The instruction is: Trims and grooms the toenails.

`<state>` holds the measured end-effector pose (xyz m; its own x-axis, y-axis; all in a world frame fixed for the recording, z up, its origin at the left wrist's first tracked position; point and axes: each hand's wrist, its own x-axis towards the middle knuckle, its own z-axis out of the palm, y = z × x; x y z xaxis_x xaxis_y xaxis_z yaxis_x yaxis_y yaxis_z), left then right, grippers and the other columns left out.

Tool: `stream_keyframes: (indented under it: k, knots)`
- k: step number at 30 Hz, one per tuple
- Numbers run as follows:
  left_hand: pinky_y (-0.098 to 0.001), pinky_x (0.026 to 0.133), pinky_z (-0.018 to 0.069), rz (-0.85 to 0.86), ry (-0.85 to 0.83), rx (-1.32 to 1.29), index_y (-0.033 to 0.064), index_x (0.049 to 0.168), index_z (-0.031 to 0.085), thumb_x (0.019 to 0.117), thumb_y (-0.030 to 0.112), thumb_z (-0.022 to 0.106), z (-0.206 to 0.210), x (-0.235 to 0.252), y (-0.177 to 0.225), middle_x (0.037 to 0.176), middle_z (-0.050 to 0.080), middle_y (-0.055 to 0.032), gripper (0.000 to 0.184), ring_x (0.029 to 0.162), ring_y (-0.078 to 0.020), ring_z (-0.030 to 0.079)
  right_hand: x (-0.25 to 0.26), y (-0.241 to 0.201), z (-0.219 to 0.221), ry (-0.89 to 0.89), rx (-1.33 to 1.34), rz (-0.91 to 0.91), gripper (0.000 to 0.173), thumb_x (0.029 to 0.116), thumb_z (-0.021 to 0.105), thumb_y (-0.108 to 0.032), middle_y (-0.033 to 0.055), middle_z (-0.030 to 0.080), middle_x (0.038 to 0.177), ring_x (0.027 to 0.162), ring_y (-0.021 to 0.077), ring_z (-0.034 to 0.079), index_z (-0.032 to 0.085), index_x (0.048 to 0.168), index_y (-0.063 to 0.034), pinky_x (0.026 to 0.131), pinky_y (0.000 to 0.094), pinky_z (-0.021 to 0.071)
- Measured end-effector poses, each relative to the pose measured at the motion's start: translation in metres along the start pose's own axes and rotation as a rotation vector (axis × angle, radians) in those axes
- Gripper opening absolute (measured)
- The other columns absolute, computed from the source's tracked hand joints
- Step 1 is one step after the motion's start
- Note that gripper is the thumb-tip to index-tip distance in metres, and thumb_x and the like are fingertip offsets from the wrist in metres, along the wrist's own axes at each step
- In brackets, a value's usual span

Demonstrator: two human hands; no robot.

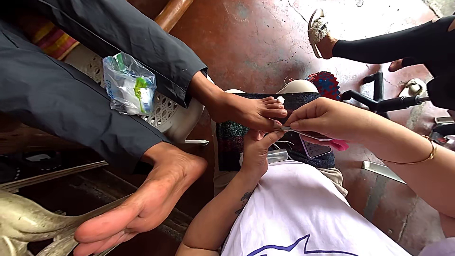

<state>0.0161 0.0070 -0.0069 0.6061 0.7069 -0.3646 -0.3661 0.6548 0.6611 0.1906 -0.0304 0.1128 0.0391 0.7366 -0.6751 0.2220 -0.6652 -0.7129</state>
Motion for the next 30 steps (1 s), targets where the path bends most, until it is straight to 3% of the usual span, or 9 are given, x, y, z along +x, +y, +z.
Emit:
stream_keyframes:
  k: [3, 7, 11, 13, 16, 20, 24, 27, 30]
  knots:
    - [-0.0296, 0.086, 0.0561, -0.006, -0.002, 0.004, 0.0077, 0.1, 0.074, 0.0823, -0.008, 0.072, 0.0, 0.001, 0.0, 0.096, 0.073, -0.0051, 0.024, 0.091, -0.0121, 0.068, 0.0, 0.0, 0.004, 0.02, -0.049, -0.057, 0.02, 0.1054, 0.055, -0.007, 0.0047, 0.065, 0.062, 0.045, 0.0075, 0.059, 0.072, 0.098, -0.0004, 0.041, 0.0192, 0.0483]
    - [-0.0293, 0.085, 0.0562, -0.005, -0.003, -0.001, 0.008, 0.101, 0.074, 0.0825, -0.008, 0.072, 0.0, 0.0, 0.001, 0.097, 0.073, -0.0053, 0.024, 0.092, -0.0123, 0.068, 0.0, 0.001, 0.003, 0.024, -0.147, -0.102, 0.022, 0.1068, 0.055, -0.011, 0.0011, 0.061, 0.06, 0.044, 0.0041, 0.054, 0.074, 0.1, -0.0034, 0.039, 0.0174, 0.0439]
    - [-0.0288, 0.084, 0.0564, -0.005, 0.01, -0.015, 0.0075, 0.098, 0.074, 0.0811, -0.01, 0.073, 0.0, 0.001, -0.001, 0.095, 0.073, -0.0052, 0.024, 0.089, -0.0117, 0.068, -0.001, 0.008, 0.006, 0.06, -0.189, -0.182, 0.02, 0.1058, 0.056, -0.01, 0.0022, 0.064, 0.061, 0.046, 0.0053, 0.059, 0.072, 0.096, -0.0038, 0.042, 0.0194, 0.0505]
    - [-0.0288, 0.084, 0.0562, -0.008, 0.006, -0.016, 0.0076, 0.098, 0.075, 0.0809, -0.009, 0.074, 0.0, 0.001, 0.0, 0.095, 0.073, -0.0049, 0.024, 0.088, -0.0116, 0.068, -0.004, 0.007, 0.003, 0.093, -0.262, -0.222, 0.021, 0.1059, 0.056, -0.013, -0.0004, 0.061, 0.06, 0.045, 0.0026, 0.055, 0.074, 0.099, -0.0057, 0.041, 0.0181, 0.0466]
    - [-0.0289, 0.084, 0.0566, -0.036, 0.003, -0.028, 0.0089, 0.101, 0.073, 0.0813, -0.006, 0.073, -0.001, 0.001, 0.002, 0.095, 0.072, -0.0037, 0.025, 0.087, -0.0114, 0.067, -0.006, 0.003, -0.001, 0.214, -0.193, -0.499, 0.018, 0.1037, 0.055, -0.012, -0.0071, 0.059, 0.062, 0.048, -0.0016, 0.053, 0.072, 0.102, -0.0057, 0.043, 0.0149, 0.0449]
    - [-0.0297, 0.087, 0.0572, -0.052, 0.033, -0.095, 0.0107, 0.098, 0.073, 0.0792, -0.005, 0.075, 0.001, 0.0, 0.003, 0.091, 0.073, -0.0018, 0.025, 0.087, -0.0104, 0.069, 0.021, 0.0, 0.041, 0.231, 0.086, -0.877, 0.01, 0.1011, 0.057, -0.005, 0.0014, 0.062, 0.069, 0.05, 0.0035, 0.055, 0.062, 0.106, 0.0028, 0.044, 0.0196, 0.05]
    - [-0.0267, 0.083, 0.0571, -0.038, 0.088, -0.078, 0.0134, 0.098, 0.071, 0.0794, -0.005, 0.075, 0.0, -0.004, 0.003, 0.088, 0.072, 0.0017, 0.026, 0.083, -0.0073, 0.068, 0.057, -0.012, 0.064, 0.488, -0.259, -1.11, 0.013, 0.0971, 0.06, -0.002, 0.0069, 0.065, 0.074, 0.059, 0.0058, 0.056, 0.068, 0.103, 0.0067, 0.055, 0.0219, 0.0492]
    - [-0.0283, 0.079, 0.0562, -0.068, 0.105, -0.098, 0.0104, 0.093, 0.072, 0.0778, -0.006, 0.074, 0.004, -0.004, 0.005, 0.083, 0.071, -0.0012, 0.022, 0.078, -0.01, 0.066, 0.055, -0.023, 0.063, 0.557, -0.098, -1.125, 0.015, 0.1, 0.059, 0.0, 0.0069, 0.061, 0.073, 0.057, 0.0045, 0.053, 0.063, 0.11, 0.0104, 0.051, 0.0188, 0.0476]
    - [-0.0303, 0.081, 0.0565, -0.118, 0.121, -0.114, 0.0082, 0.101, 0.071, 0.0813, -0.007, 0.072, 0.008, -0.004, 0.007, 0.092, 0.071, -0.0047, 0.025, 0.084, -0.0133, 0.067, 0.041, 0.002, 0.066, 0.599, -0.014, -0.989, 0.015, 0.1008, 0.059, -0.002, 0.0049, 0.06, 0.069, 0.051, 0.0059, 0.052, 0.063, 0.113, 0.0058, 0.044, 0.021, 0.0455]
